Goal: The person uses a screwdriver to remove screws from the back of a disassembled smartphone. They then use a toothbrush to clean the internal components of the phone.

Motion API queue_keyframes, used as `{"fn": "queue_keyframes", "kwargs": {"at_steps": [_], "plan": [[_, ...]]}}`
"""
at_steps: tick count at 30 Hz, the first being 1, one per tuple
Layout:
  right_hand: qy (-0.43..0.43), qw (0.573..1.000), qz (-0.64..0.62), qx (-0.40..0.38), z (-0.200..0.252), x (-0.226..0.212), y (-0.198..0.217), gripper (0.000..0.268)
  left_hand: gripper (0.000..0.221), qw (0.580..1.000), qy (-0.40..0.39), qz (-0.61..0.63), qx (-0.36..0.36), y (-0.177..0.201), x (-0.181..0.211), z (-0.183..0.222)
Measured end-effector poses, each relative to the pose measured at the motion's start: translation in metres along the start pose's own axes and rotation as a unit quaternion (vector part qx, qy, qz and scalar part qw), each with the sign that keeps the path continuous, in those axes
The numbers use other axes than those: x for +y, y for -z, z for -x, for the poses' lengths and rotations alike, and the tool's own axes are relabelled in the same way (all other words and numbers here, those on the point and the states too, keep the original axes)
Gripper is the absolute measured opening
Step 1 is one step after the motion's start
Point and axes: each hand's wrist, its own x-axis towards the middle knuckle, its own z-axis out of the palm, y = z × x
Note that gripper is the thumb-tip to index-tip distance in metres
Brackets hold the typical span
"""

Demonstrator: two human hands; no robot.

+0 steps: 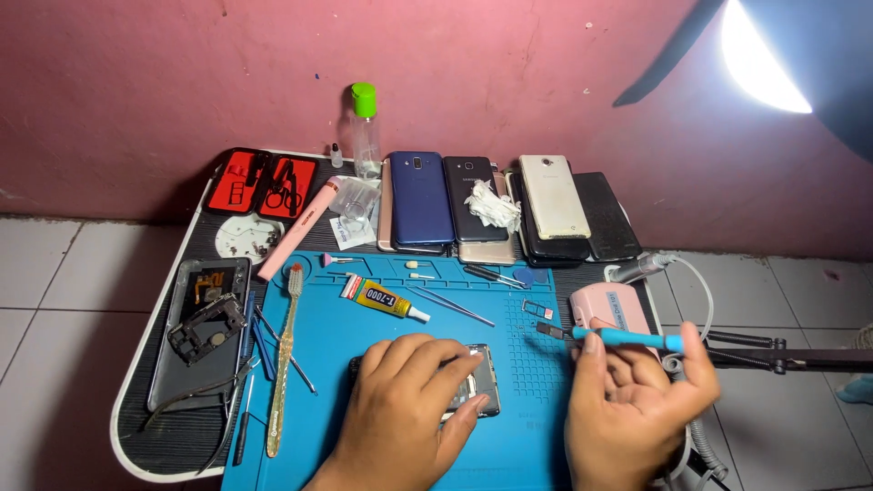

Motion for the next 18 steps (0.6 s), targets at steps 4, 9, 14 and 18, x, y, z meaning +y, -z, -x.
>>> {"fn": "queue_keyframes", "kwargs": {"at_steps": [4,9,14,18], "plan": [[-0.062,0.993,-0.101,0.001,0.013,-0.010,0.001,0.070,0.028,0.978,0.164,0.131,0.007,0.003,0.009,-0.009],[-0.131,0.976,-0.167,0.039,0.032,-0.006,-0.005,0.068,0.036,0.807,0.428,0.401,-0.075,0.004,0.014,-0.014],[-0.107,0.978,-0.179,-0.001,0.040,-0.007,-0.008,0.072,0.031,0.782,0.435,0.441,-0.066,0.001,0.010,-0.014],[-0.092,0.975,-0.200,0.001,0.049,-0.007,-0.013,0.074,0.023,0.767,0.449,0.455,-0.058,0.002,0.008,-0.015]]}}
